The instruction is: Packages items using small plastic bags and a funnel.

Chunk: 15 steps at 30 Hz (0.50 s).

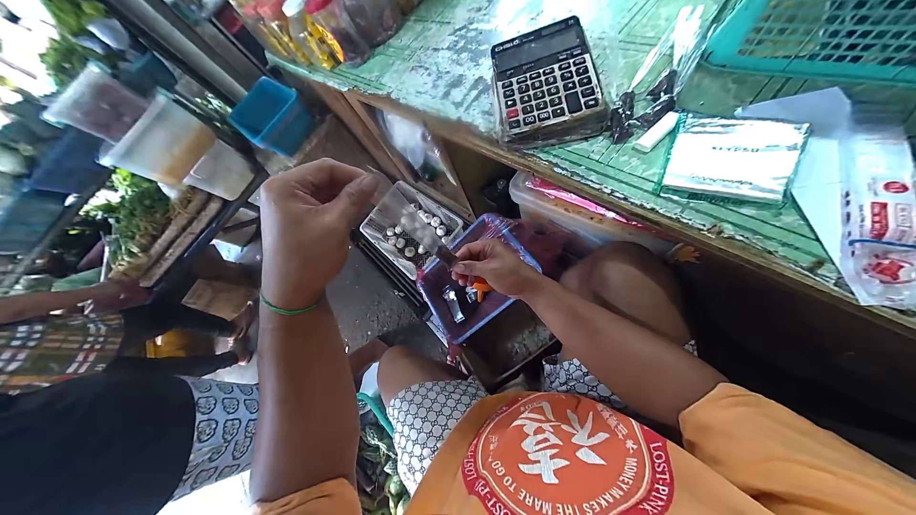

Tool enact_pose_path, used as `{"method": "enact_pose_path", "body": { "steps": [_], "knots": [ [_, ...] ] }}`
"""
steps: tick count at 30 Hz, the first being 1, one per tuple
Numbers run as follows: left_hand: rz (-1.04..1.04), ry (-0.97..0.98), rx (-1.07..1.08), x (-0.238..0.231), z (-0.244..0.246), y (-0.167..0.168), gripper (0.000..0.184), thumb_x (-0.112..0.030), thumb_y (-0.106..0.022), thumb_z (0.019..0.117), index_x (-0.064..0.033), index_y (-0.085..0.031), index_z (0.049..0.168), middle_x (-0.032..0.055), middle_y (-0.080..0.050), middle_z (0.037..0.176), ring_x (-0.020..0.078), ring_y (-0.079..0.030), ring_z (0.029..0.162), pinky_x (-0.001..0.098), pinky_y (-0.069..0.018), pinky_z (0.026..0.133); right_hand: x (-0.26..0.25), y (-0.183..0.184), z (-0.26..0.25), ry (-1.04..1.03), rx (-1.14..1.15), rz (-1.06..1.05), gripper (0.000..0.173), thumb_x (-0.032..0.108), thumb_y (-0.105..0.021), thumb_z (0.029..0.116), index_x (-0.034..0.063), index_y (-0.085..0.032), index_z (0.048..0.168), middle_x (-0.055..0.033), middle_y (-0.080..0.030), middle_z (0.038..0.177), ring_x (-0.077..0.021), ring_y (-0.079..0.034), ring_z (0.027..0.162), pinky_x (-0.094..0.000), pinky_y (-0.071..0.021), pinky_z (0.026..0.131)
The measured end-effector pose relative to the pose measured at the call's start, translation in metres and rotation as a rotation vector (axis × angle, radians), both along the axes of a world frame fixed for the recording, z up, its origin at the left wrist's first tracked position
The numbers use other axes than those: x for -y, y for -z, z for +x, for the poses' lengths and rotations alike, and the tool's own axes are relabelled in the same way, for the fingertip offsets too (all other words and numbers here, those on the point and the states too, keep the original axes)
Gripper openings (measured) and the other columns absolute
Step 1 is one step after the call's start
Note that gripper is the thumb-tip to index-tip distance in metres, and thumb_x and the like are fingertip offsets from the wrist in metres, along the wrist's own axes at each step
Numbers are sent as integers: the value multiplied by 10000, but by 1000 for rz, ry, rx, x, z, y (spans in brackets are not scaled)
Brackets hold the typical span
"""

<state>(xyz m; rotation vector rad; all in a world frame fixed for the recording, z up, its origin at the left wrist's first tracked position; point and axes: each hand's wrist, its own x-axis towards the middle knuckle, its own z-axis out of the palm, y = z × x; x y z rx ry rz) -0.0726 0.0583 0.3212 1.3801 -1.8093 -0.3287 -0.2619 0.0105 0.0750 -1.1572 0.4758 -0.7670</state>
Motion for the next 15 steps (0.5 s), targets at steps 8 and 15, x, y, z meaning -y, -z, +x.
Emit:
{"method": "enact_pose_path", "body": {
  "steps": [8,15],
  "knots": [
    [207,-8,-132,9,25,54,56,-98,-699,941,-48,-715,924,4,-717,823,82,-680,742,278,-596,730,3,5,3,271,-262,242,237,208,-522,1087,31,-634,1198,-100,-695,998,-170,-673,801,-315,-565,690],
    [306,99,-15,-19,14,80,72,-116,-675,951,-70,-730,959,28,-717,918,121,-646,737,312,-553,635,-30,-9,28,-161,-7,697,604,442,-213,1133,3,-617,1225,-114,-734,1044,-207,-724,902,-382,-598,793]
  ]
}}
